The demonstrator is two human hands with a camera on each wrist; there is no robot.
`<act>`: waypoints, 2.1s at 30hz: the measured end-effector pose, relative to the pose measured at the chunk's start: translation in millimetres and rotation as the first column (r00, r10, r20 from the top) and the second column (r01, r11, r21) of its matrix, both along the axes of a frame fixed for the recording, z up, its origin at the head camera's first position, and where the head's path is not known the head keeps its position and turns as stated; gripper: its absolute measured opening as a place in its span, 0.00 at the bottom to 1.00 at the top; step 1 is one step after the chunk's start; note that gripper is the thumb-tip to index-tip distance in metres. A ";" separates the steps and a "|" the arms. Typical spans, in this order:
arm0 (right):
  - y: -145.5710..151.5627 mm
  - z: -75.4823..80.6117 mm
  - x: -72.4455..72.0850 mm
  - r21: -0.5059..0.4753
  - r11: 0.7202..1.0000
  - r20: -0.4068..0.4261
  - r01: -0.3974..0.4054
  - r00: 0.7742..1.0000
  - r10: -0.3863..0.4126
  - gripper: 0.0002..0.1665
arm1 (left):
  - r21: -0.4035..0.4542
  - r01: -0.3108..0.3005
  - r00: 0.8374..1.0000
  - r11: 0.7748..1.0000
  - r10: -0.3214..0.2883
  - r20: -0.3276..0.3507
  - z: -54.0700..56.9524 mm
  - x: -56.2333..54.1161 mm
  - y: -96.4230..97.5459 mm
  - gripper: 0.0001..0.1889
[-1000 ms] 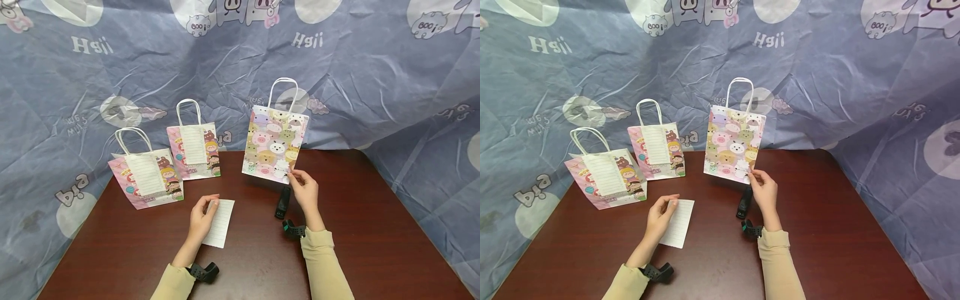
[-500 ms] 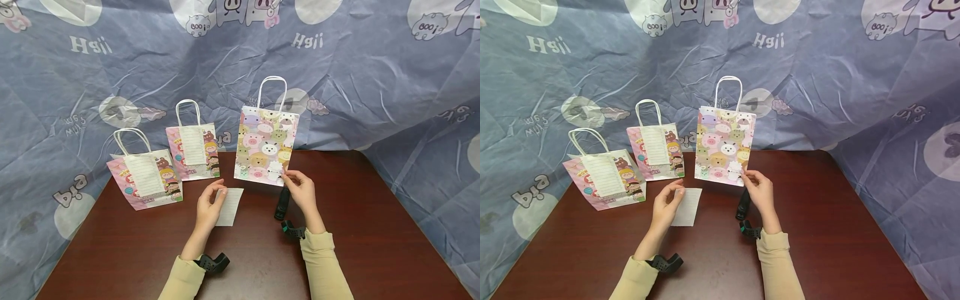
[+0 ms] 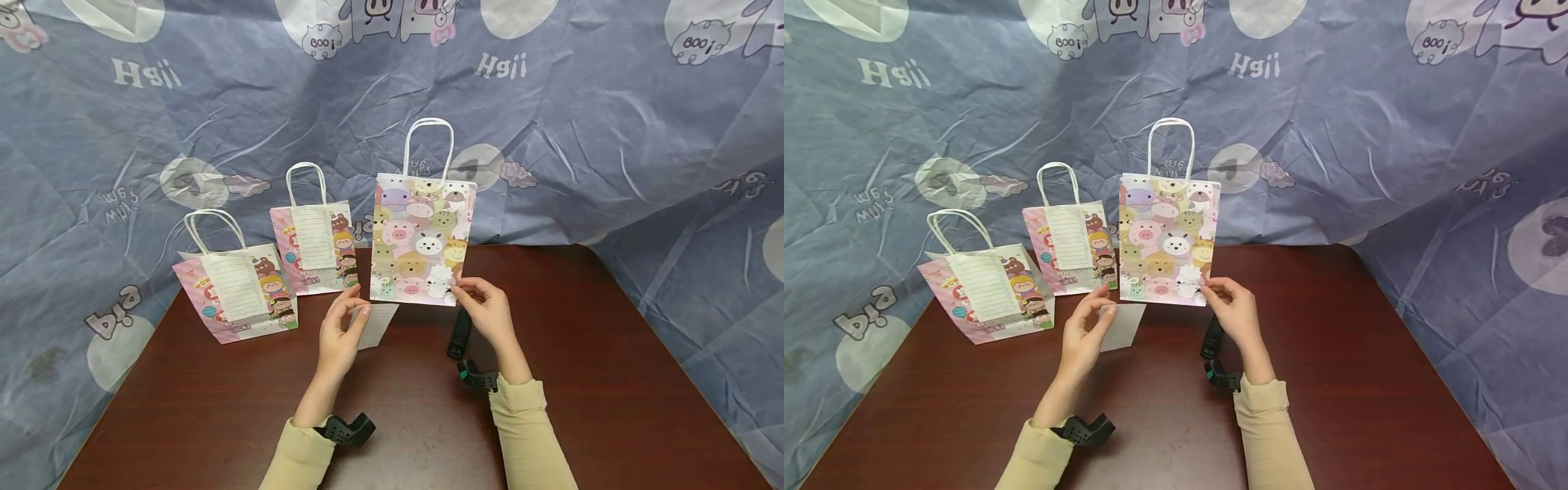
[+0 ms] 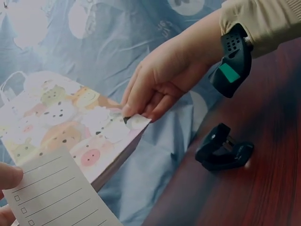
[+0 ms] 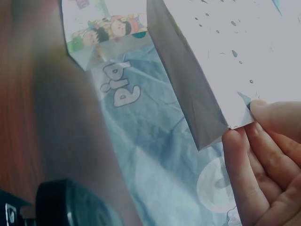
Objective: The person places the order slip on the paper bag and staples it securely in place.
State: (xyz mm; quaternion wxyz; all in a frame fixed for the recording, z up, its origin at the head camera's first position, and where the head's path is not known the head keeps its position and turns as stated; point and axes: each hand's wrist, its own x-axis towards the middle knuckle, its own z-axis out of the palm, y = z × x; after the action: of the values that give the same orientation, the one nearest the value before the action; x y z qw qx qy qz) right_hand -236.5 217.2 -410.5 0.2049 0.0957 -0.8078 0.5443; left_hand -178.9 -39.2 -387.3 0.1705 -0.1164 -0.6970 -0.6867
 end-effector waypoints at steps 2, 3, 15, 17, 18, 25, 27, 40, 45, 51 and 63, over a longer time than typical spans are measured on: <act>-1.6 3.1 1.9 0.004 1.000 -0.003 -0.012 1.000 0.012 0.11 | 0.001 0.000 1.000 1.000 0.000 -0.009 2.6 1.5 -0.1 0.07; -2.3 4.7 3.1 0.009 1.000 -0.005 -0.019 1.000 0.019 0.11 | 0.004 -0.001 1.000 1.000 0.001 -0.014 3.7 2.2 -0.3 0.07; -9.7 18.7 15.0 0.138 0.977 0.041 -0.161 0.987 0.157 0.07 | 0.093 -0.037 0.992 0.995 0.048 -0.119 -4.4 -2.2 -6.4 0.06; -11.6 19.8 16.5 0.143 0.970 0.074 -0.198 0.979 0.189 0.07 | 0.091 -0.050 0.986 0.995 0.063 -0.156 -5.0 -2.2 -7.3 0.05; -12.6 20.3 17.0 0.147 0.966 0.088 -0.213 0.975 0.202 0.07 | 0.089 -0.055 0.982 0.995 0.070 -0.178 -4.8 -1.9 -7.5 0.05; -18.6 22.8 19.2 0.160 0.946 0.149 -0.280 0.955 0.258 0.07 | 0.092 -0.068 0.962 0.993 0.090 -0.256 -2.6 -0.8 -8.8 0.05; -19.3 23.4 19.8 0.162 0.943 0.149 -0.289 0.952 0.266 0.07 | 0.090 -0.075 0.963 0.993 0.095 -0.251 -2.7 -0.5 -9.2 0.05; -20.1 25.9 22.8 0.159 0.936 0.125 -0.314 0.947 0.296 0.17 | 0.075 -0.081 0.968 0.994 0.097 -0.231 21.8 14.9 -7.1 0.04; -22.7 29.3 24.5 0.175 0.940 0.098 -0.293 0.955 0.279 0.15 | 0.062 -0.065 0.965 0.996 0.079 -0.251 22.8 14.9 -6.0 0.04; -23.3 31.6 27.2 0.201 0.936 0.085 -0.289 0.957 0.277 0.15 | 0.057 -0.081 0.960 0.995 0.093 -0.262 23.0 16.0 -5.1 0.04; -24.5 35.4 29.6 0.207 0.938 0.040 -0.277 0.961 0.275 0.15 | 0.105 -0.128 0.956 0.986 0.151 -0.253 21.8 17.5 -0.6 0.04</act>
State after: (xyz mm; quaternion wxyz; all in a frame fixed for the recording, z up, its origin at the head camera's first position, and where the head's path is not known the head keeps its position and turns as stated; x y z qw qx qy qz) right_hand -206.9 192.7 -375.0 0.1112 0.2265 -0.8403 0.4798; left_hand -161.4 -39.8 -365.6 0.3133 -0.1483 -0.6444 -0.6816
